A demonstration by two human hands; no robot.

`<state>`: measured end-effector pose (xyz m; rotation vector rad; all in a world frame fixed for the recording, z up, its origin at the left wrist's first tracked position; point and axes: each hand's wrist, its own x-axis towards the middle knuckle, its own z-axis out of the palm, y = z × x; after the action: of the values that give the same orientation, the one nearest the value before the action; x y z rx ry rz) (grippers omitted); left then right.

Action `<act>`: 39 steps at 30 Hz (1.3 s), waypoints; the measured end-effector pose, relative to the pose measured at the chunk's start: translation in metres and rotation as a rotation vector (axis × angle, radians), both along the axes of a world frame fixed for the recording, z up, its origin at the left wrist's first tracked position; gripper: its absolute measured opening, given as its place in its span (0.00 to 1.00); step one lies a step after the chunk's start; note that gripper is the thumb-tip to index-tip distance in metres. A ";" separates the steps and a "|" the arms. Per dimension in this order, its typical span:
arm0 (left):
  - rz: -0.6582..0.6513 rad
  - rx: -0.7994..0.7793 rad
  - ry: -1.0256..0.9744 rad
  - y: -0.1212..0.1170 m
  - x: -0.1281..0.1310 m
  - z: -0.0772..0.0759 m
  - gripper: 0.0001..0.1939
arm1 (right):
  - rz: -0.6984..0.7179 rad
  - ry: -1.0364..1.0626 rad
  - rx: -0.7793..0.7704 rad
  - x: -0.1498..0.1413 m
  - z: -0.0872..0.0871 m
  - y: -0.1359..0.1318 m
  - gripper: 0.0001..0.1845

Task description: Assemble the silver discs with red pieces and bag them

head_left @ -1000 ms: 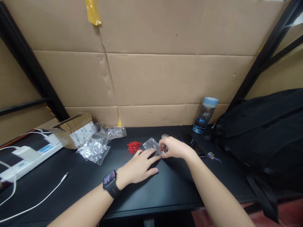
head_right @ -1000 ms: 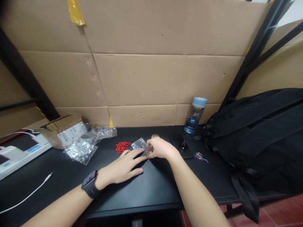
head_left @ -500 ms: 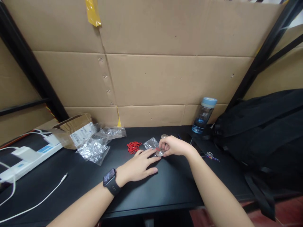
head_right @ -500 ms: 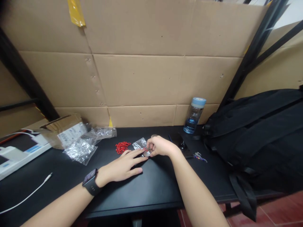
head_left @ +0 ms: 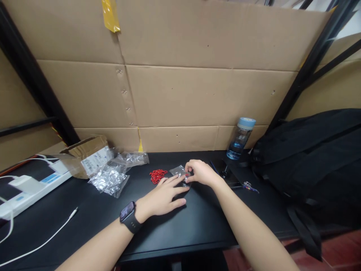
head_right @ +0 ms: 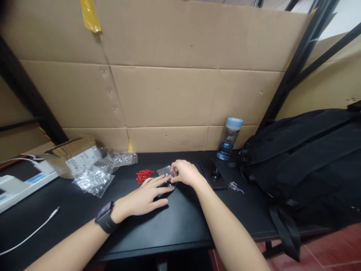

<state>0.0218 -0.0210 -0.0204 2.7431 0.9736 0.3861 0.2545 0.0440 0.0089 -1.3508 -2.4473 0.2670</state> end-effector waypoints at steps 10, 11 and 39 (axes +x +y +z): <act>0.074 -0.015 0.011 0.001 -0.003 -0.002 0.24 | -0.042 0.008 0.026 -0.009 -0.001 -0.004 0.15; 0.084 -0.003 0.010 0.001 -0.003 -0.002 0.24 | -0.012 0.019 0.018 -0.008 0.000 -0.004 0.14; 0.217 0.171 -0.181 0.010 -0.010 0.016 0.23 | 0.273 0.287 0.002 0.005 0.001 0.006 0.12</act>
<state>0.0117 -0.0112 -0.0047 2.6942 1.2434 0.7724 0.2595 0.0495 0.0100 -0.9019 -2.3771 0.4868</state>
